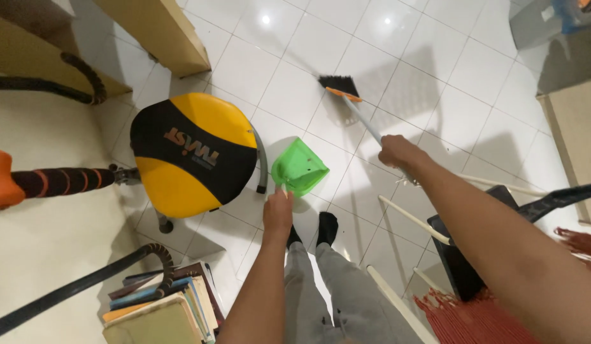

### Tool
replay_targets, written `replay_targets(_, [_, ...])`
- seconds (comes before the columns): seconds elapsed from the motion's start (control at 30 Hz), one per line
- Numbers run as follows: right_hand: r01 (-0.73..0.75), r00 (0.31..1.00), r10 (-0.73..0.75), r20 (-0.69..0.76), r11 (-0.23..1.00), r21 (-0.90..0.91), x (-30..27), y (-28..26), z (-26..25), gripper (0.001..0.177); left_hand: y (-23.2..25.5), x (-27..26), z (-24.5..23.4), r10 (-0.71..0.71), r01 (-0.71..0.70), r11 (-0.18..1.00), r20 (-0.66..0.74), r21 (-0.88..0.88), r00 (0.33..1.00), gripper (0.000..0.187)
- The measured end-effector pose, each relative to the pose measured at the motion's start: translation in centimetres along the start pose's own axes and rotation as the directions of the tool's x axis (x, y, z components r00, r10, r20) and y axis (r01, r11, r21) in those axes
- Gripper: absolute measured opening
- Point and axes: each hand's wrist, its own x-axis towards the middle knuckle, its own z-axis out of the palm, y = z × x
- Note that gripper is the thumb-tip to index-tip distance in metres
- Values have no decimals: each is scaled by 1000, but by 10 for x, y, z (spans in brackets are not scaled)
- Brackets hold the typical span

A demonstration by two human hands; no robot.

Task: The person picks up a broom and a dustpan and sweeps the floor, moving around the room to collect debris into the dustpan.

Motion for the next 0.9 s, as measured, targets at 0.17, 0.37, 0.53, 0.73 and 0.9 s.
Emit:
replay_targets(0.17, [0, 999, 0, 42, 1000, -3, -21, 2, 40, 36, -5, 10, -1, 41, -42, 999, 41, 34, 998, 37])
replay_targets(0.37, [-38, 969, 31, 243, 999, 26, -102, -22, 51, 42, -10, 21, 2, -21, 5, 993, 134, 118, 991, 39])
replay_targets(0.53, [60, 925, -16, 380, 993, -104, -155, -23, 28, 47, -6, 15, -3, 38, -35, 999, 61, -42, 997, 31])
replay_targets(0.73, [65, 893, -1, 449, 990, -127, -189, -11, -16, 59, -17, 29, 1, 146, -162, 983, -161, -86, 976, 29])
replay_targets(0.9, [-1, 919, 4, 394, 1000, -9, -174, 17, -54, 64, -3, 40, -32, 123, -137, 987, -162, -79, 979, 29])
